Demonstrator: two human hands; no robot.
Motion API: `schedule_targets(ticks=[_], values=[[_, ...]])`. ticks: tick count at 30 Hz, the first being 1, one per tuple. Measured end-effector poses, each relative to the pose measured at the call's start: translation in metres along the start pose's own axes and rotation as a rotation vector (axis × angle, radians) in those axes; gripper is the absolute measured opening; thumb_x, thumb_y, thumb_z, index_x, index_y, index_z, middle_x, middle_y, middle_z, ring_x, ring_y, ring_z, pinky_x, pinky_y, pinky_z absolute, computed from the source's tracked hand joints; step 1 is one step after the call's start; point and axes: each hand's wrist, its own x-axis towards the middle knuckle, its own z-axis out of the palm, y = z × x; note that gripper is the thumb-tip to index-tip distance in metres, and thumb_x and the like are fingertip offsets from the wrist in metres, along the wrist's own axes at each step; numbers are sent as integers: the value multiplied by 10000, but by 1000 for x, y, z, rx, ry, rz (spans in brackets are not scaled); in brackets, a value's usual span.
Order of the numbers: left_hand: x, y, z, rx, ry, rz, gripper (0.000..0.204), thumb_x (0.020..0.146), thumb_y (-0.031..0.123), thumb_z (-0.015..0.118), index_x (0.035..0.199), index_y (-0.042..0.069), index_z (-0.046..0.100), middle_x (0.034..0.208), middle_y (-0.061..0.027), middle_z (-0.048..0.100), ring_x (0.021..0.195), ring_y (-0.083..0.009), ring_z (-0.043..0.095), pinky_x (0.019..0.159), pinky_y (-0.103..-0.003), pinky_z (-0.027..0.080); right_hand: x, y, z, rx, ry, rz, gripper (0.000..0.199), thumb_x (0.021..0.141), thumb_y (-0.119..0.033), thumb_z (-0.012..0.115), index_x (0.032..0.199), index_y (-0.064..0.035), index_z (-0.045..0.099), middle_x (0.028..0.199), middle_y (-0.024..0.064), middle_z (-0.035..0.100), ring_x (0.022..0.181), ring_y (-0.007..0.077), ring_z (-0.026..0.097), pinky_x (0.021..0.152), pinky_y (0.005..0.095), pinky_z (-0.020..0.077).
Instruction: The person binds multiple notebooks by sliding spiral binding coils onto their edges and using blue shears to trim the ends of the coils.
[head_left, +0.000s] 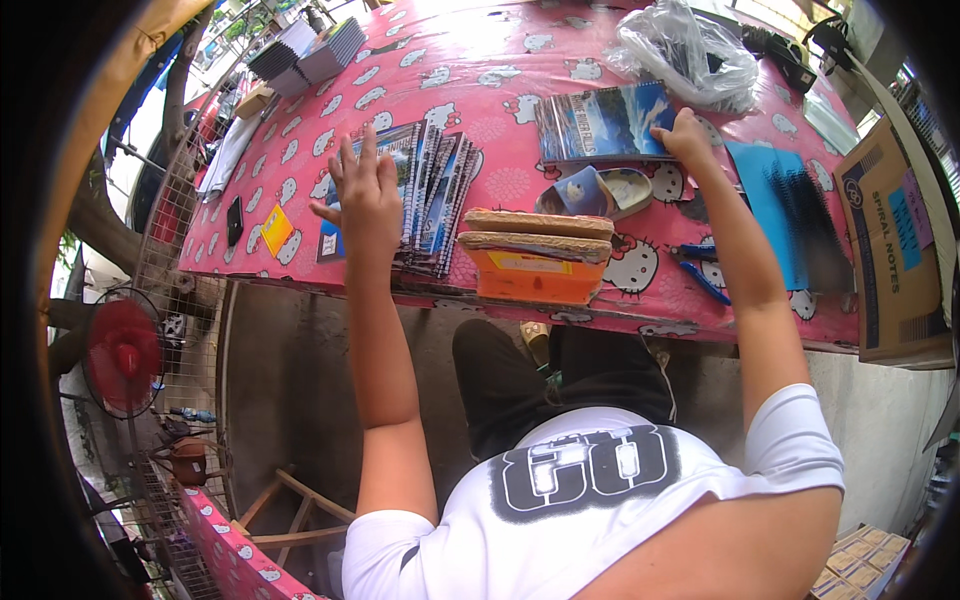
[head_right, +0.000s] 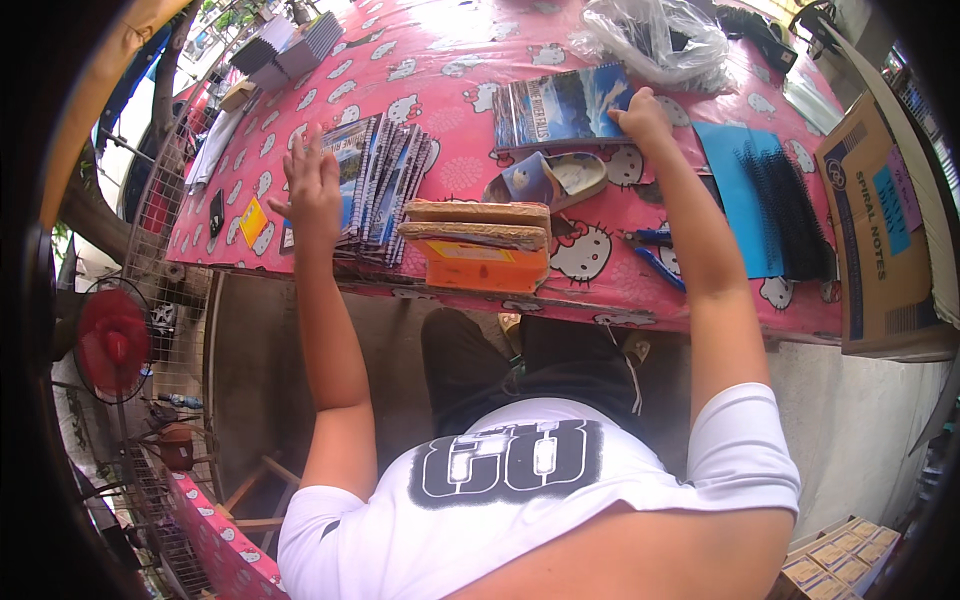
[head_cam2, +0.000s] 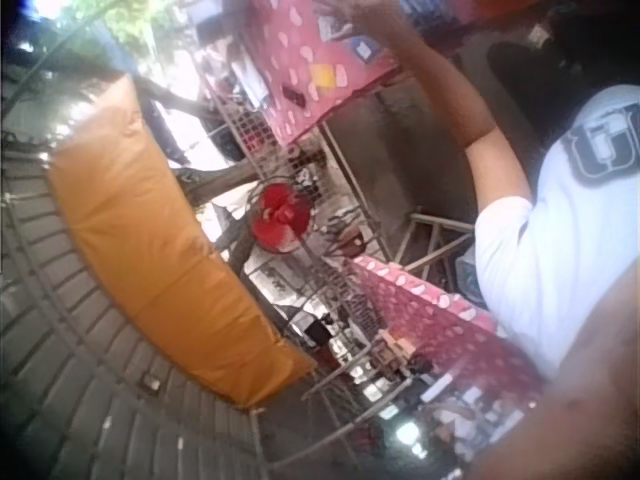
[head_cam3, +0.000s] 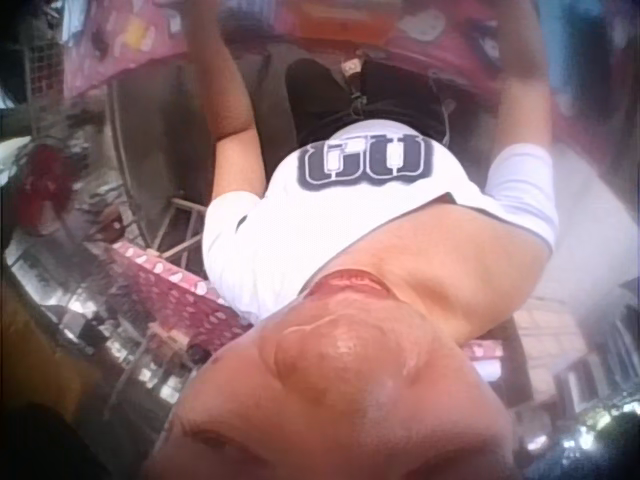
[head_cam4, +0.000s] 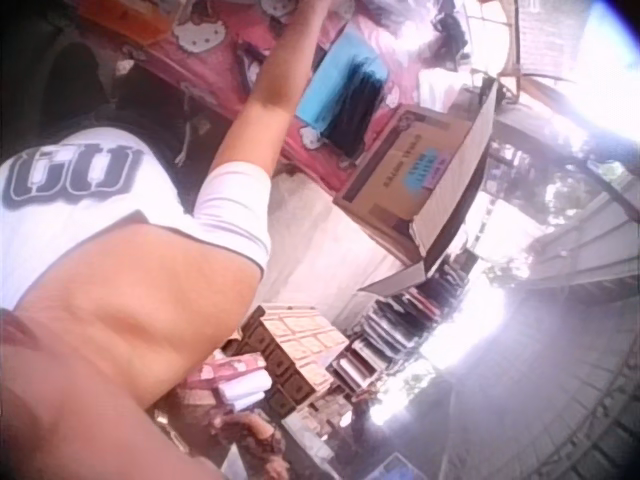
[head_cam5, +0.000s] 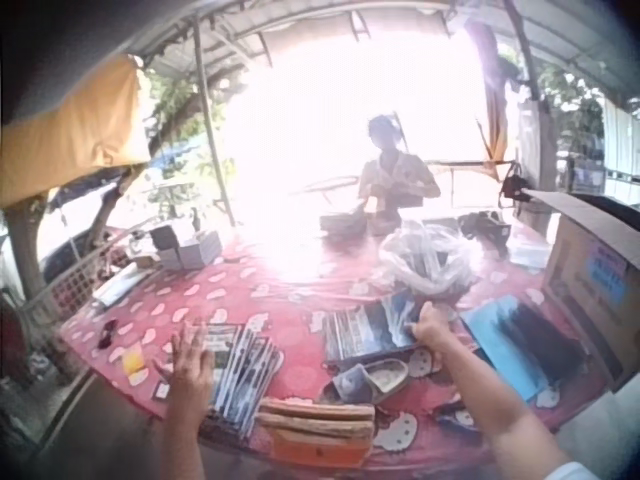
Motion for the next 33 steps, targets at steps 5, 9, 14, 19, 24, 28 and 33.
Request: schedule_targets(ticks=[5, 9, 14, 19, 24, 28, 33], values=[[-13, -45, 18, 87, -253, -132, 626, 963, 584, 184, 1497, 258, 188, 1559, -99, 151, 1442, -308, 90, 1038, -680, -90, -28, -27, -12, -148, 287, -141, 621, 751, -368, 757, 1130, 19, 454, 1139, 218, 591, 1001, 399, 609, 856, 449, 487], [-4, -23, 0, -386, -10, -42, 696, 943, 517, 423, 1483, 130, 214, 1531, -175, 194, 1415, -286, 212, 1110, -549, 124, -59, -34, -40, 191, 307, -333, 472, 785, -275, 738, 1024, -5, 435, 1073, 169, 610, 863, 363, 651, 743, 449, 520], [-36, 55, -13, -1090, 70, 32, 435, 906, 221, 638, 1276, 49, 486, 1216, -140, 543, 1110, -164, 518, 939, -287, 397, -175, -70, -100, 987, 57, -316, 465, 809, -103, 708, 1143, 0, 401, 997, 133, 613, 890, 259, 624, 739, 378, 515], [-46, 67, -23, -1079, -62, 113, 137, 933, 79, 569, 1051, 22, 607, 869, 15, 616, 790, -46, 507, 739, -204, 411, -215, -41, -73, 829, -51, -869, 521, 842, 35, 614, 1305, -31, 384, 1031, 177, 597, 977, 263, 574, 819, 361, 477], [-60, 55, -9, -1123, -154, 73, 214, 920, 49, 573, 1133, 24, 571, 961, -6, 611, 865, -66, 528, 784, -221, 421, -224, -34, -43, 657, -112, -838, 497, 843, 84, 551, 1291, 4, 351, 1141, 227, 546, 963, 371, 561, 882, 377, 447], [-75, 52, 15, -1253, -55, -27, 532, 826, -31, 656, 1309, 13, 438, 1167, -63, 569, 1059, -145, 540, 938, -291, 415, -226, -13, 7, 722, -170, -815, 630, 790, 51, 633, 1306, -2, 276, 1145, 215, 517, 1044, 353, 533, 916, 393, 435], [-97, 51, 37, -1251, -124, -102, 825, 694, -46, 778, 1389, -4, 335, 1303, -120, 476, 1156, -174, 499, 984, -290, 396, -257, -42, -5, 946, -211, -548, 846, 696, -42, 775, 1331, -24, 216, 1221, 177, 453, 1163, 299, 465, 979, 379, 385]])
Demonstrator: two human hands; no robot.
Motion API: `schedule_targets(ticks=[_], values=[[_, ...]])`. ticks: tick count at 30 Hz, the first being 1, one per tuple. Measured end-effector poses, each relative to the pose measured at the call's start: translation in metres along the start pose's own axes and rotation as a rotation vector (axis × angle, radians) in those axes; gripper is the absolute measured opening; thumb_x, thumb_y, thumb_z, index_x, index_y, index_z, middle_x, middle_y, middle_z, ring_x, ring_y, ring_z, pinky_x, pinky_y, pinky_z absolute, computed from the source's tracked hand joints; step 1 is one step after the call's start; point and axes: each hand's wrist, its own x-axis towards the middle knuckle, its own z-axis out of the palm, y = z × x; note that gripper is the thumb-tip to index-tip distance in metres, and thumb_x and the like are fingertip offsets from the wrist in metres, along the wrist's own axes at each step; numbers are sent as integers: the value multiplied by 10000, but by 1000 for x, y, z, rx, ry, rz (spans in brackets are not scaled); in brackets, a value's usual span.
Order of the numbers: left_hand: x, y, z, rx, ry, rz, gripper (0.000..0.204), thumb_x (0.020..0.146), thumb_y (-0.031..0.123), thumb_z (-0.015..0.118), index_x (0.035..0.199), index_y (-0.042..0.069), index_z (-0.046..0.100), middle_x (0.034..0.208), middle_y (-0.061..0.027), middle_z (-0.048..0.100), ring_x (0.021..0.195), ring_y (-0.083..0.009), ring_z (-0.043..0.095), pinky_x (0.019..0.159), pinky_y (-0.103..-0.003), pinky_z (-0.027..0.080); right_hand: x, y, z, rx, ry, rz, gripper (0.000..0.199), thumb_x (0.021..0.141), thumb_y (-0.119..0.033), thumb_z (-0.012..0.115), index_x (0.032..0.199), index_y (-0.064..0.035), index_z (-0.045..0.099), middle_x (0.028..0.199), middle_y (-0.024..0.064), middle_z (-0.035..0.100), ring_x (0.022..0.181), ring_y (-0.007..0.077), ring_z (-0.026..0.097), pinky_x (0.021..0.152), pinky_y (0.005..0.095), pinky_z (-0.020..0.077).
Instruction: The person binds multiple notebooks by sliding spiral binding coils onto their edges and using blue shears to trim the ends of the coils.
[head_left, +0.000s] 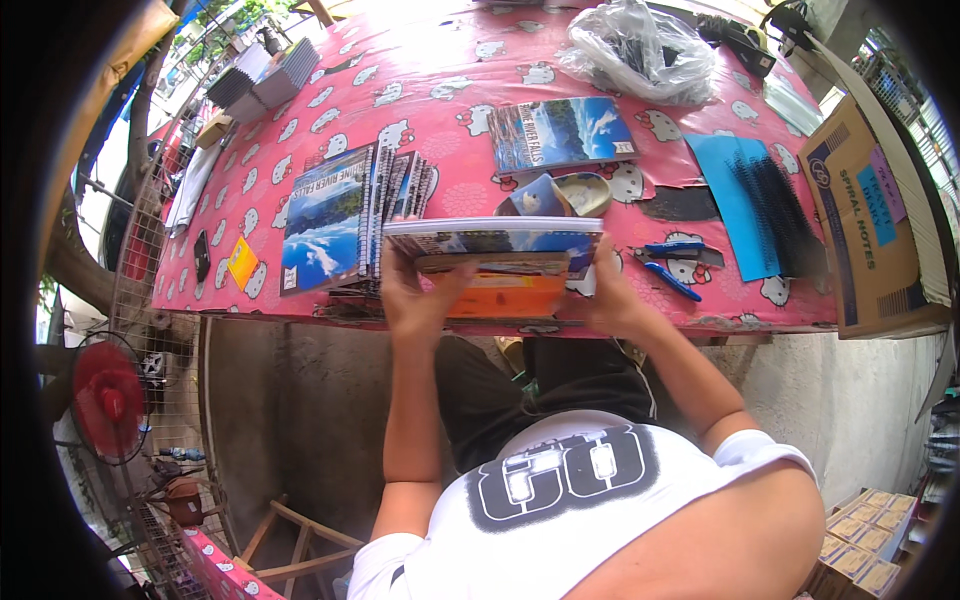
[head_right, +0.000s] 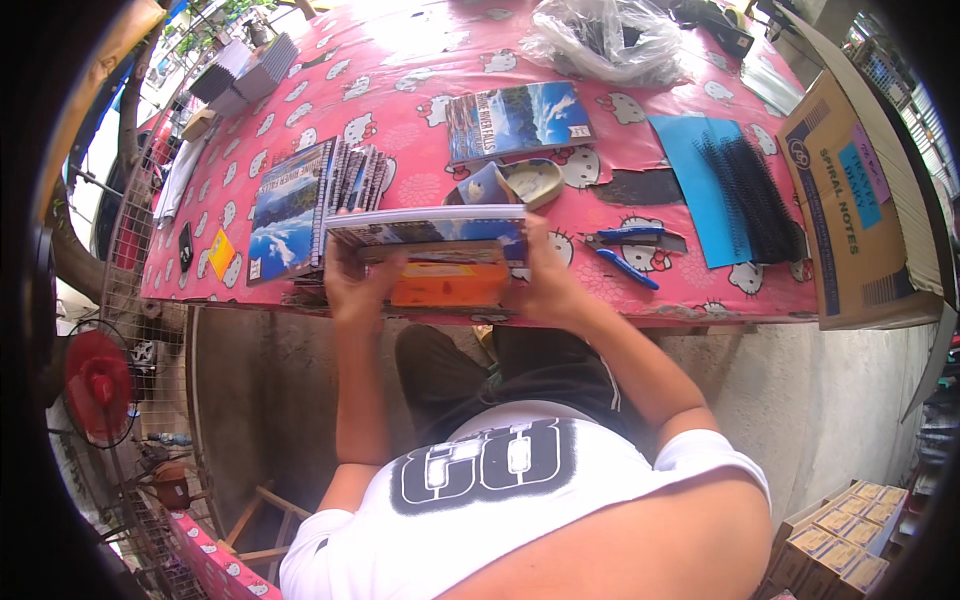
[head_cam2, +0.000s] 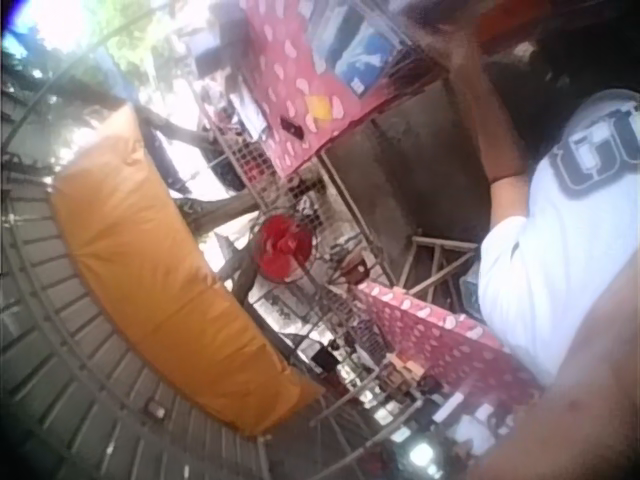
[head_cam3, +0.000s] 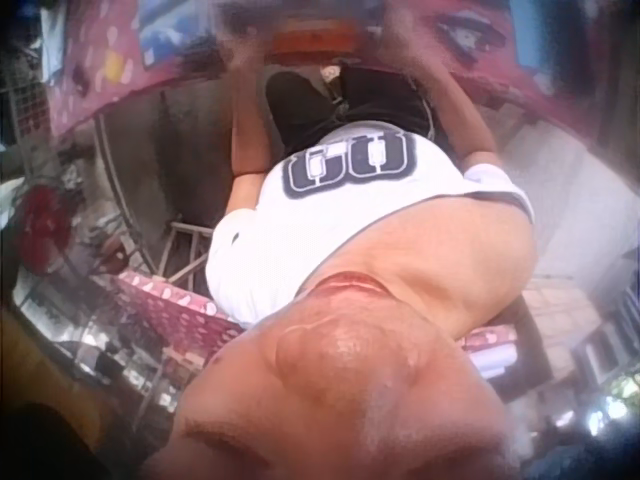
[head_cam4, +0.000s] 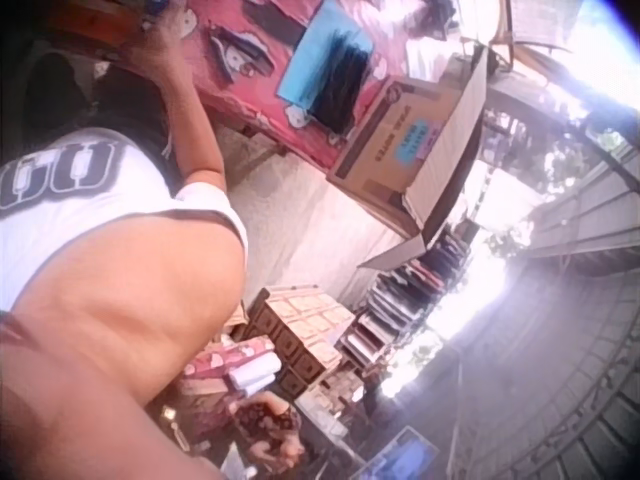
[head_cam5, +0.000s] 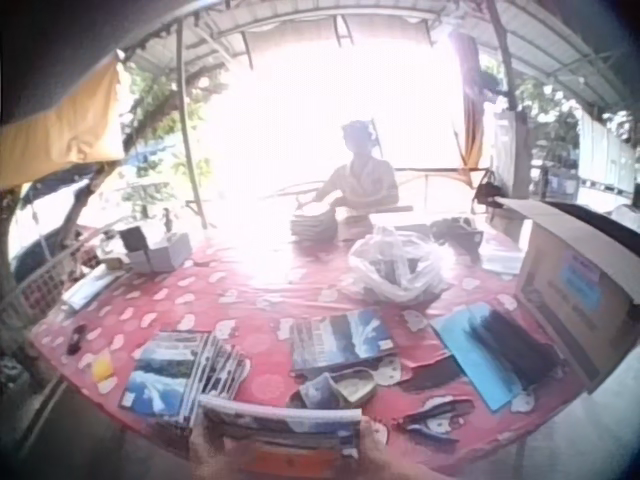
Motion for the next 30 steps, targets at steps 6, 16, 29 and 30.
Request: schedule_targets(ticks=[6, 16, 29, 30], values=[[-6, 13, -7, 86, 143, 38, 887, 737, 80, 783, 1443, -14, 253, 1425, -159, 364, 1278, -233, 394, 1079, -385, 277, 22, -12, -56, -309, -147, -213, 915, 630, -213, 869, 1328, -23, 309, 1272, 181, 430, 1217, 310, 428, 1010, 415, 374], [1, 63, 73, 1056, -182, 722, 461, 894, 288, 603, 1327, 146, 531, 1428, -143, 382, 1260, -276, 370, 1007, -420, 240, 43, 97, -287, -1432, 251, 579, 331, 807, -266, 700, 1023, -23, 639, 1031, 184, 608, 990, 358, 610, 850, 445, 499], [1, 41, 79, 625, -236, 726, 189, 691, 123, 776, 870, 96, 722, 915, -35, 677, 885, -199, 613, 869, -364, 386, 67, 77, -264, -1295, 317, -58, 380, 753, 23, 537, 1125, 0, 613, 1029, 228, 605, 993, 372, 594, 860, 417, 483], [-3, 40, 75, 621, -232, 732, 193, 687, 105, 776, 872, 94, 720, 902, -34, 678, 878, -200, 617, 866, -364, 391, 69, 43, -230, -1160, 284, -42, 425, 768, 25, 534, 1182, -39, 600, 1020, 207, 612, 958, 368, 607, 837, 419, 489]])
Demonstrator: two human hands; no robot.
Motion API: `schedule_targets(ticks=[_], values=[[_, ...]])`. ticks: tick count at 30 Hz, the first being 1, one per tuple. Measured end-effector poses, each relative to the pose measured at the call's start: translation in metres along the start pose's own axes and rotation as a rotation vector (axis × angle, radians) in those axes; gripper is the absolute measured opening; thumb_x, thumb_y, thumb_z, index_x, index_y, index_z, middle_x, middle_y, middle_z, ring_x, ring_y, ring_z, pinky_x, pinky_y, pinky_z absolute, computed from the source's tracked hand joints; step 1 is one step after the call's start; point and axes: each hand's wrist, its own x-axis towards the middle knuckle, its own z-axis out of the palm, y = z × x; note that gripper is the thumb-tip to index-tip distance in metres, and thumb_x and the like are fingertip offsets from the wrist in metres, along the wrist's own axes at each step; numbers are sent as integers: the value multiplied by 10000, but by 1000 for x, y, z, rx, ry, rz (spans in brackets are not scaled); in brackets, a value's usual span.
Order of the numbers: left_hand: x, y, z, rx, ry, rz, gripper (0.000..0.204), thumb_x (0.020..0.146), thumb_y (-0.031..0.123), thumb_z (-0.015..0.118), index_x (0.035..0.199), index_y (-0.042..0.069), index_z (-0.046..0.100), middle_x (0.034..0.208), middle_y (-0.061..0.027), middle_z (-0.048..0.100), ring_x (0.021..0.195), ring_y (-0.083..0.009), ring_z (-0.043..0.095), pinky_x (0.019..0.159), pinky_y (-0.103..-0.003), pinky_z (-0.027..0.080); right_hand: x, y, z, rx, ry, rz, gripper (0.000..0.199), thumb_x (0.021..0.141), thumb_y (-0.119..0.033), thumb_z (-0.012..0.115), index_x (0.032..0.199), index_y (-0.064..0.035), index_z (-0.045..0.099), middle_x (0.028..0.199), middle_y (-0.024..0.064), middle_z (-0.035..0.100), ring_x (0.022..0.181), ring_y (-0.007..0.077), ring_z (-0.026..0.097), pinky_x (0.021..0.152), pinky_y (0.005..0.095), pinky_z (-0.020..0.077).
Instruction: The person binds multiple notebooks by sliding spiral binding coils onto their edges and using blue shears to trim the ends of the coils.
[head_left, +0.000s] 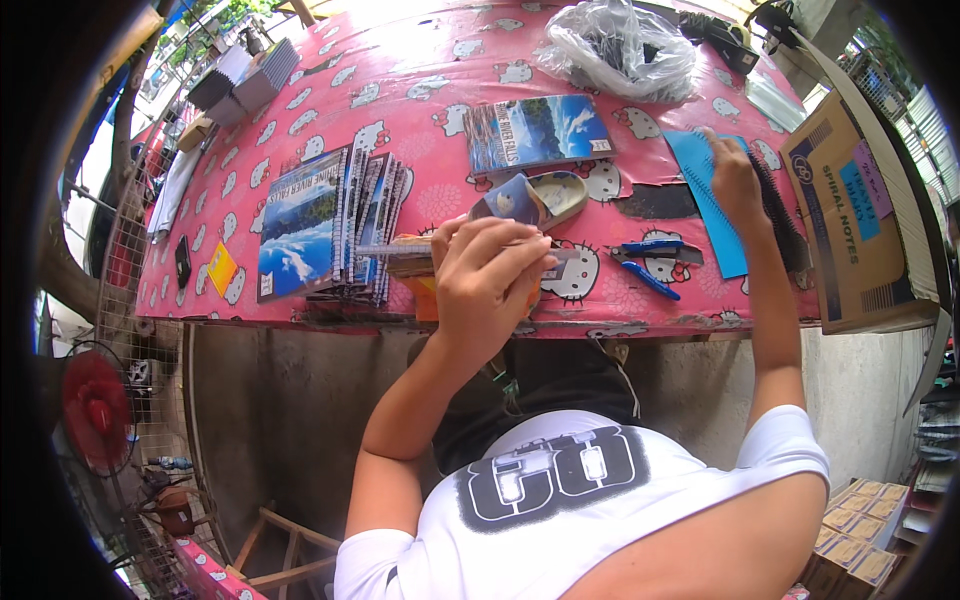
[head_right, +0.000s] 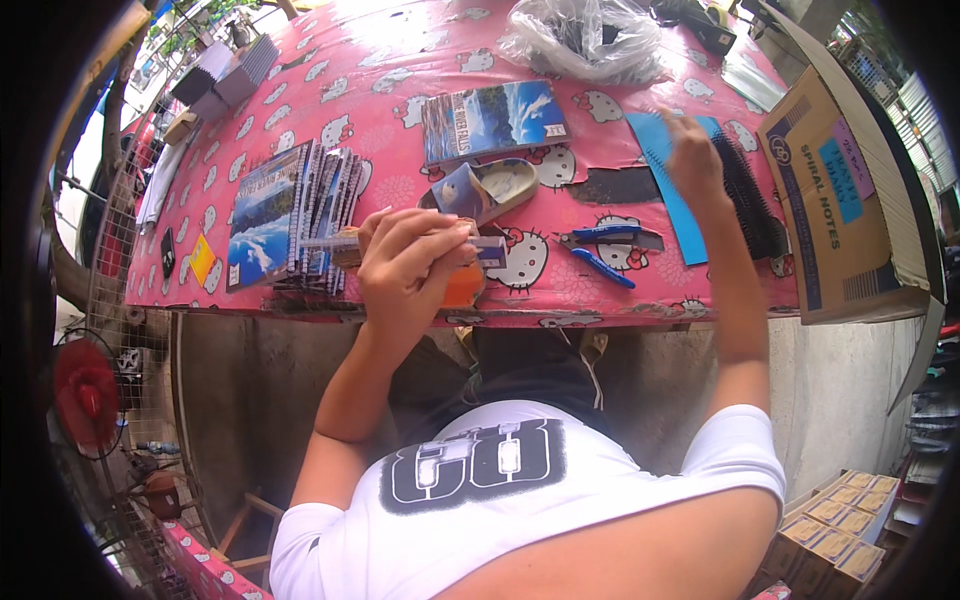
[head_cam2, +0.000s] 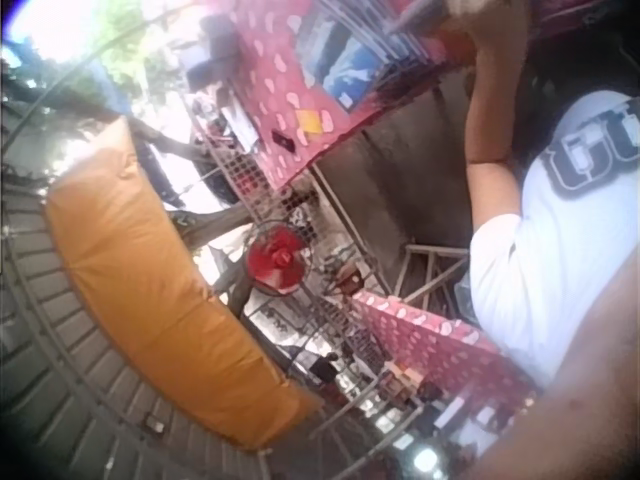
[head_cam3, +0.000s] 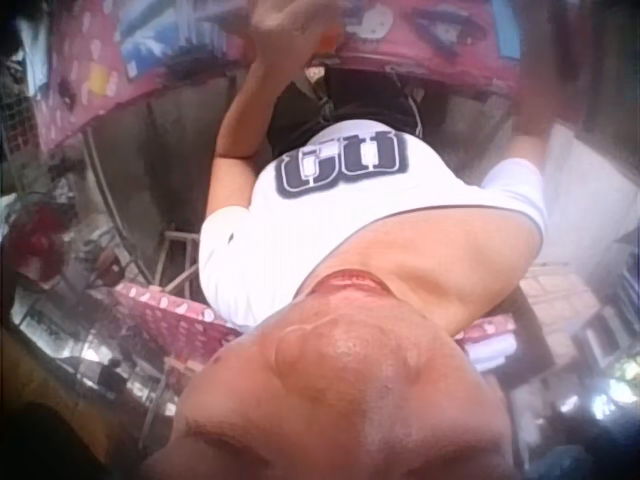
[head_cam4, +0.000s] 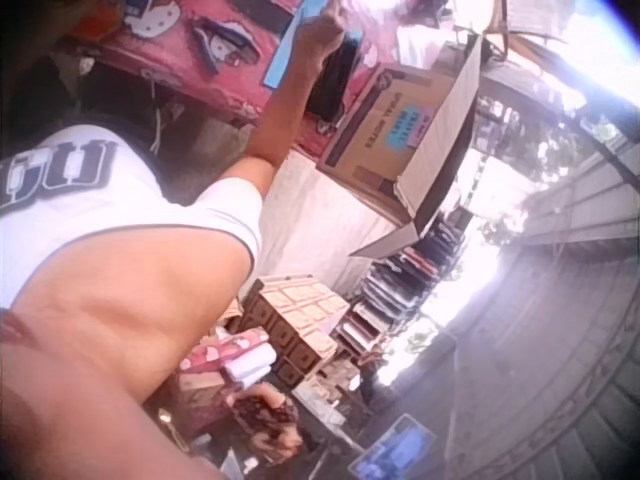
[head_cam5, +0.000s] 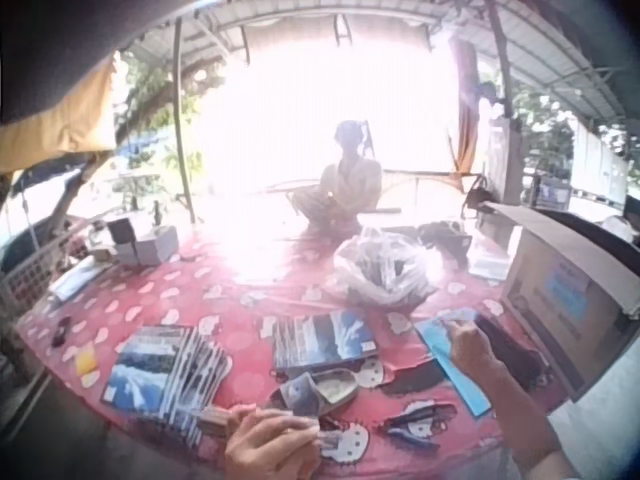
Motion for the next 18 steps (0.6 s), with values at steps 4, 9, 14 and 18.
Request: schedule_targets(ticks=[4, 9, 14, 18], values=[[-23, 4, 0, 11, -6, 65, 204, 691, 125, 772, 887, 124, 713, 892, -2, 675, 882, -176, 623, 931, -389, 344, -39, -116, -40, 688, -216, -192, 279, 761, 2, 692, 1026, -86, 708, 869, 93, 624, 762, 203, 624, 678, 318, 493], [-34, 6, 1, 48, -14, 77, 228, 684, 107, 767, 906, 129, 717, 920, 7, 676, 895, -165, 620, 949, -384, 339, -54, -164, -62, 910, -416, -264, 295, 762, 61, 661, 1042, -27, 690, 878, 91, 619, 767, 169, 607, 652, 268, 480], [-35, 6, 1, 49, -20, 74, 245, 689, 106, 764, 928, 122, 713, 944, 4, 673, 910, -172, 617, 950, -377, 340, -49, -171, -71, 882, -413, -327, 321, 699, 71, 693, 1003, -32, 693, 860, 86, 611, 763, 180, 611, 636, 287, 474], [-37, 4, 2, 46, -11, 89, 256, 692, 122, 766, 941, 116, 709, 949, -2, 672, 910, -178, 617, 909, -364, 349, -41, -175, -70, 885, -379, -391, 304, 667, 72, 703, 949, -42, 703, 853, 78, 605, 759, 192, 613, 640, 296, 479]])
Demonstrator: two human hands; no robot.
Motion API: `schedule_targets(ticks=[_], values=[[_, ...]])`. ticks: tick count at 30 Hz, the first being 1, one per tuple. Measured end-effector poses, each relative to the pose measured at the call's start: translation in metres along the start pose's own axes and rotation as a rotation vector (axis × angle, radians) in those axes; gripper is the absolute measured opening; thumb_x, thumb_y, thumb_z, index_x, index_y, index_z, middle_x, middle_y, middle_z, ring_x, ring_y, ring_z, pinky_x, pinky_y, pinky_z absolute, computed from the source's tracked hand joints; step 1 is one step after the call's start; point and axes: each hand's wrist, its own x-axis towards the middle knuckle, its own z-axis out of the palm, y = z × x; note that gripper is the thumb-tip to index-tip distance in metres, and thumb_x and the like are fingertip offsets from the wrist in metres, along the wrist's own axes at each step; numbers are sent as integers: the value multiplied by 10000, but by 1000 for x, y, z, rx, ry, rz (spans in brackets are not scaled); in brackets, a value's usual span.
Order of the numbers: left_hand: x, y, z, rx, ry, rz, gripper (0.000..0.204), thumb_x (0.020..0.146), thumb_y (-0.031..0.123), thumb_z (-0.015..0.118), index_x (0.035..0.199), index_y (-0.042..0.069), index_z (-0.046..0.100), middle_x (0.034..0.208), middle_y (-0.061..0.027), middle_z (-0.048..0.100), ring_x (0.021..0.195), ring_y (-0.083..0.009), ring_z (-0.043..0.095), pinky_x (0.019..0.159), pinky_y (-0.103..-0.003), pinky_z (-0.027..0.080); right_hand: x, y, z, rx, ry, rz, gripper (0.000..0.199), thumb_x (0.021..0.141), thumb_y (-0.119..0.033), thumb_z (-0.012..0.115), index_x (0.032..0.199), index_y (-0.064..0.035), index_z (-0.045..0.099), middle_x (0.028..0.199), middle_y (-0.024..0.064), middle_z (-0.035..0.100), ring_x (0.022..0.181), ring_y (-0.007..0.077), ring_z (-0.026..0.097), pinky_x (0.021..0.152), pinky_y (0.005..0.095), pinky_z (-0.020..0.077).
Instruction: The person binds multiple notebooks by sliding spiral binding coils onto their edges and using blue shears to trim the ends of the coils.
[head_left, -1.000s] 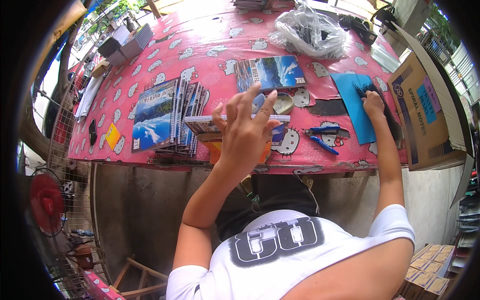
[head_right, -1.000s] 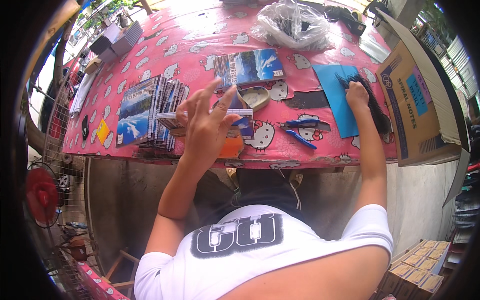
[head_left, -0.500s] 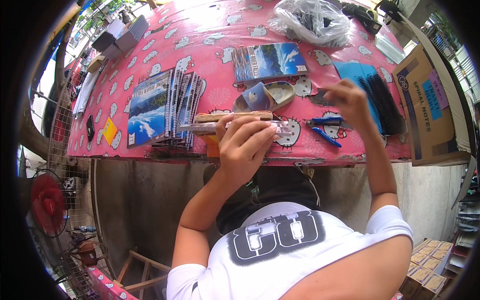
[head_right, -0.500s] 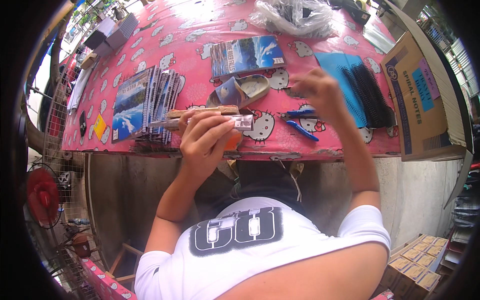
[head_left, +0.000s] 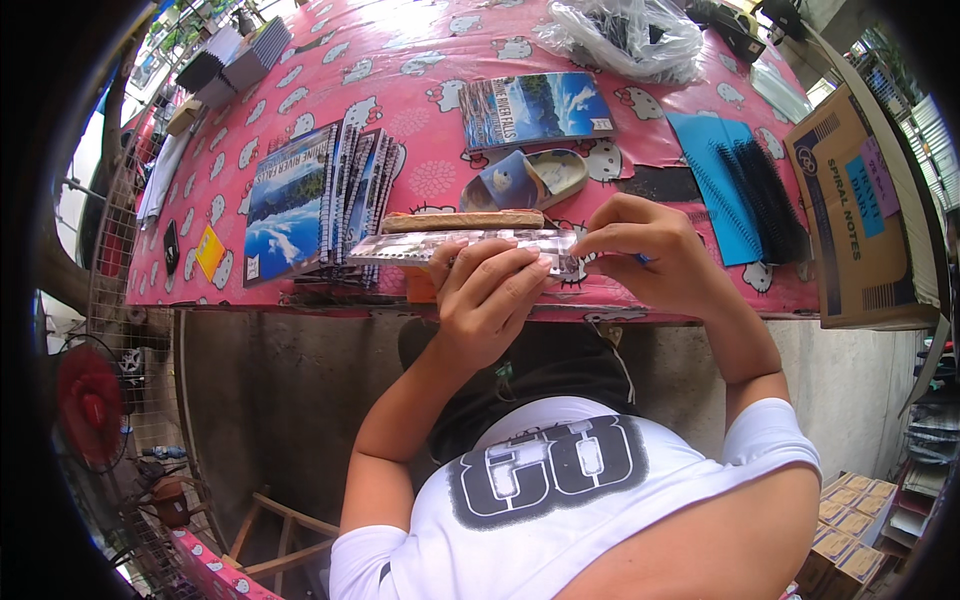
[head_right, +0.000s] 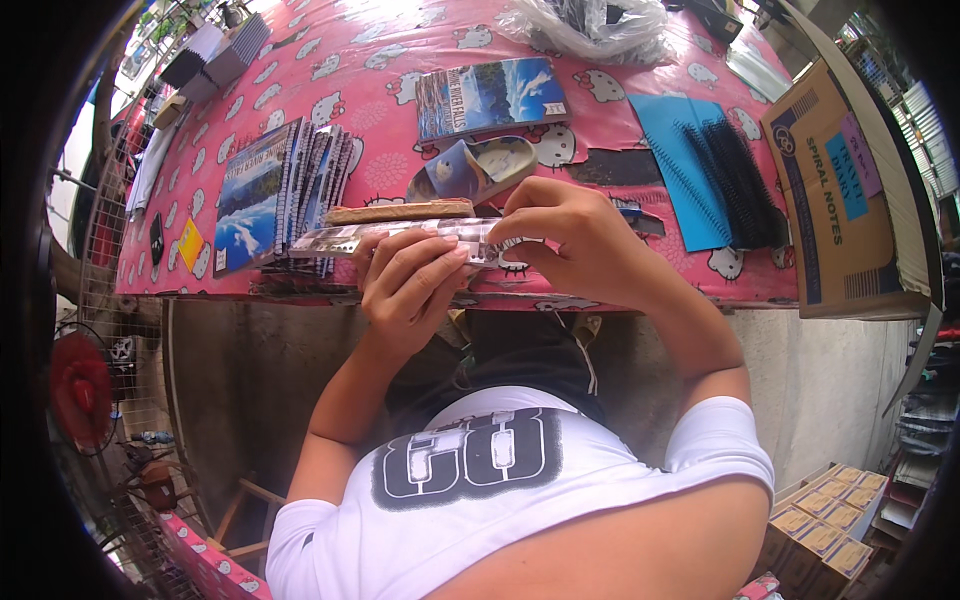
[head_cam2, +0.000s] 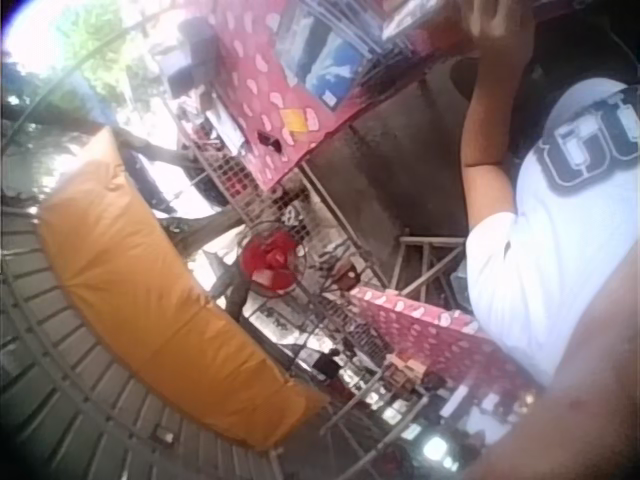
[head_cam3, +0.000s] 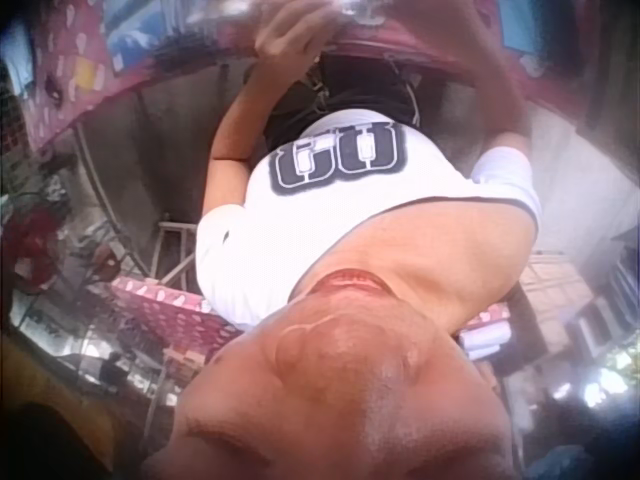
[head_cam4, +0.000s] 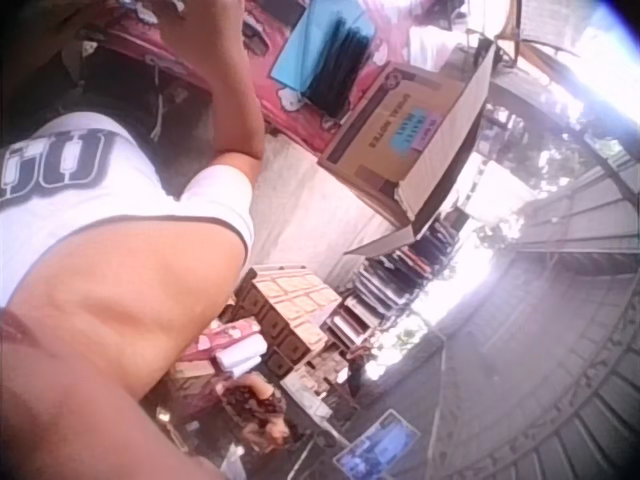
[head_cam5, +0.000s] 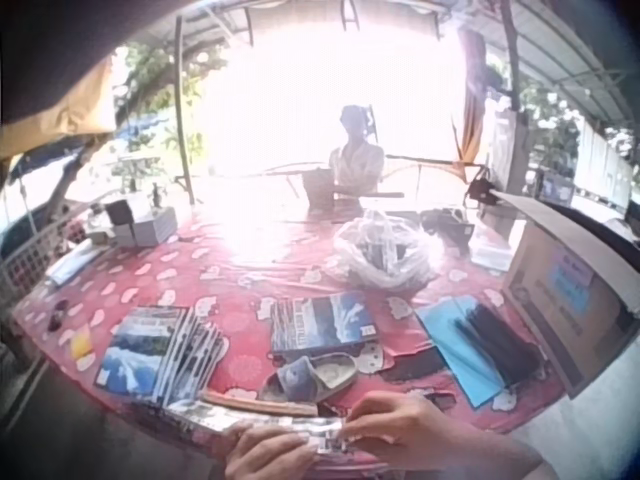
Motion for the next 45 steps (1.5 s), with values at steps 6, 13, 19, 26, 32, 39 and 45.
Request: schedule_targets(ticks=[6, 13, 19, 26, 32, 39, 45], values=[[2, 0, 0, -20, 17, 1, 250, 687, 145, 778, 926, 116, 711, 931, -6, 671, 881, -177, 617, 838, -345, 365, 3, 1, 4, 98, -4, -23, 256, 662, 81, 705, 874, -62, 717, 841, 72, 603, 752, 183, 614, 638, 286, 482], [15, -4, 2, -46, 71, -20, 222, 665, 158, 798, 872, 120, 724, 850, 5, 672, 828, -167, 616, 863, -347, 366, 4, -6, -3, 69, -4, 16, 253, 657, 81, 716, 869, -56, 719, 818, 66, 617, 739, 173, 626, 624, 278, 487], [12, -2, 1, -46, 43, -7, 183, 679, 153, 782, 852, 136, 724, 862, 11, 673, 839, -161, 616, 937, -365, 331, 13, -4, -14, 33, -36, 12, 269, 648, 57, 743, 892, -54, 727, 808, 68, 637, 723, 179, 636, 621, 279, 496], [8, -3, 2, -37, 48, 2, 203, 677, 154, 784, 872, 137, 729, 861, 14, 674, 834, -151, 614, 976, -358, 302, 18, 5, -13, 41, -154, -64, 265, 640, 27, 765, 887, -63, 731, 791, 66, 633, 726, 193, 634, 614, 290, 491], [22, -1, 4, -78, 82, -111, 260, 700, 163, 789, 948, 124, 722, 839, 19, 678, 799, -134, 613, 979, -336, 294, 13, -3, -16, -55, -125, -68, 167, 716, 28, 714, 870, -33, 693, 782, 81, 624, 737, 243, 627, 608, 332, 480], [43, -5, 5, -141, 61, -235, 185, 698, 115, 785, 856, 108, 688, 827, -10, 681, 753, -157, 611, 853, -350, 365, 13, -8, 4, -222, 179, 88, 234, 830, -122, 670, 1025, -16, 596, 787, 104, 585, 716, 260, 613, 638, 340, 485], [39, -9, 4, -186, 60, -161, 153, 686, 57, 769, 795, 97, 669, 839, -14, 679, 767, -174, 612, 850, -355, 359, 14, -10, 3, -38, 89, 258, 228, 798, -145, 690, 952, -37, 561, 838, 114, 590, 792, 319, 615, 668, 400, 467]])
